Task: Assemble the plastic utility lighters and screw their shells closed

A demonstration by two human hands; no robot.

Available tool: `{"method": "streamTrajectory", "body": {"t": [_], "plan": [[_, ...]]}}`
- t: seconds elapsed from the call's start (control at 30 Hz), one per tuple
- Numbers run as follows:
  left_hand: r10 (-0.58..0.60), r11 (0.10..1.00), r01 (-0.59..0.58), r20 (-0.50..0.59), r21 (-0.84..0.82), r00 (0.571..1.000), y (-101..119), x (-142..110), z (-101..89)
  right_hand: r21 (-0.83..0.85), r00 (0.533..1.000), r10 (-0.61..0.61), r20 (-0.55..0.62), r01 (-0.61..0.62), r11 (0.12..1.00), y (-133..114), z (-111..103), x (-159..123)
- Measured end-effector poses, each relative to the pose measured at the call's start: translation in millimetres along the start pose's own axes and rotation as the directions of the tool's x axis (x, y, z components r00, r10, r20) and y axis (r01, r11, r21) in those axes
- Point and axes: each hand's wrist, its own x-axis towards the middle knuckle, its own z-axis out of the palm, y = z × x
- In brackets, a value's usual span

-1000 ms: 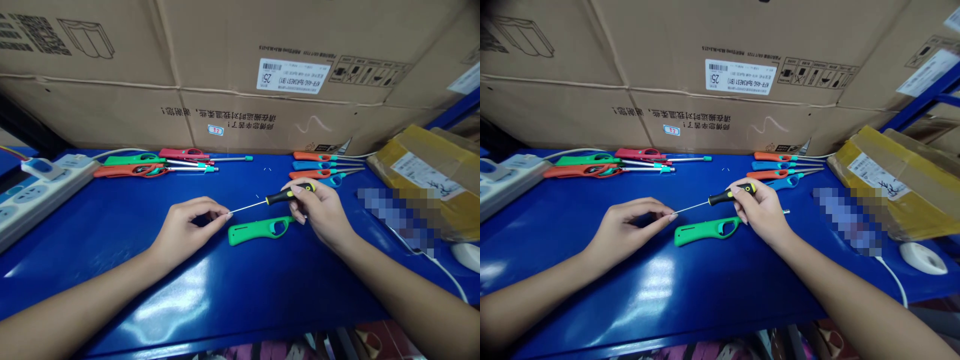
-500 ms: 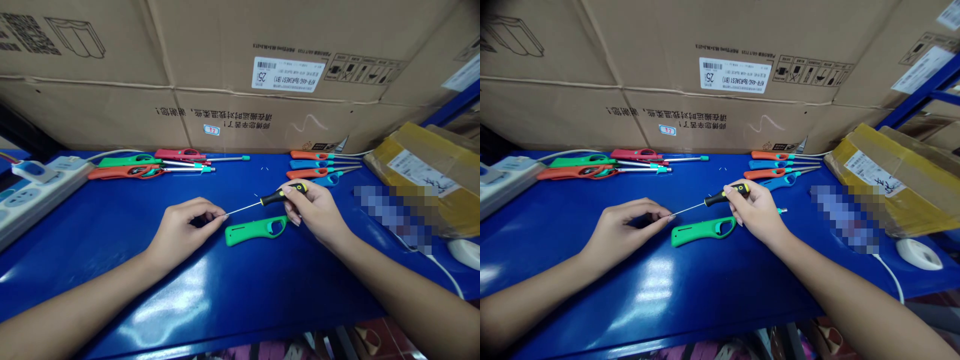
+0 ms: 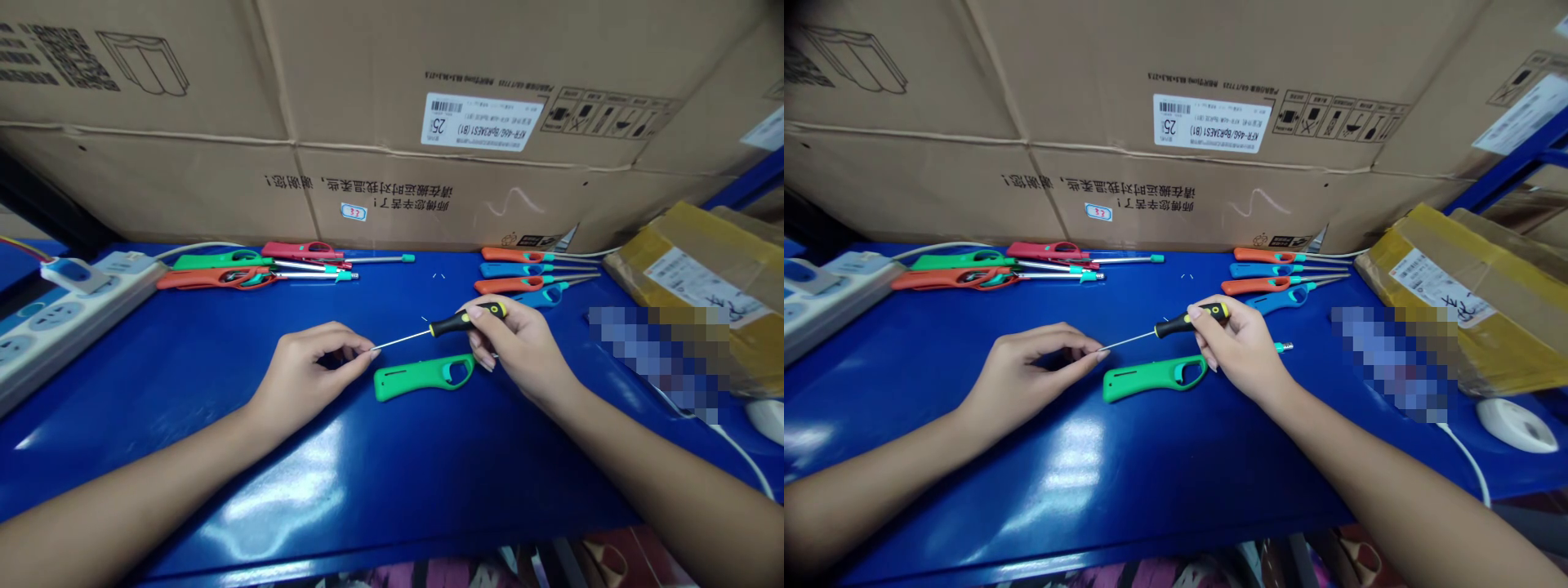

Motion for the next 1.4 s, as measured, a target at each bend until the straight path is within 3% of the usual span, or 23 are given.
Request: {"method": "streamTrajectory", "body": {"t": [0.2, 0.43, 0.77, 1.27, 1.4], "plan": [[0.01, 1.0, -0.01, 0.001, -0.021, 1.0, 2.2, -0.2, 0.7, -0.023, 0.999, -0.01, -0.037, 0.009, 1.0, -3.7, 1.1, -2.7], [-0.064, 0.988, 0.062, -0.014, -0.142, 0.998, 4.9, 3.2, 1.4, 0.102, 0.997, 0.066, -0.036, -0.062, 0.993, -2.3, 0.2, 1.3], [-0.09, 0.97, 0.078, -0.041, -0.232, 0.995, 7.5, 3.1, -0.1, 0.212, 0.99, 0.141, -0.012, -0.135, 0.968, -7.7, 1.0, 1.4], [0.031, 0.983, -0.047, -0.09, -0.18, 0.995, 6.6, 3.9, -1.2, 0.205, 0.994, 0.103, -0.035, -0.093, 0.974, -7.6, -2.0, 2.9], [0.087, 0.987, -0.098, -0.084, -0.131, 0.993, 2.7, 3.0, -0.4, 0.135, 0.999, 0.016, -0.042, -0.01, 0.991, -4.5, -4.4, 2.2]]}}
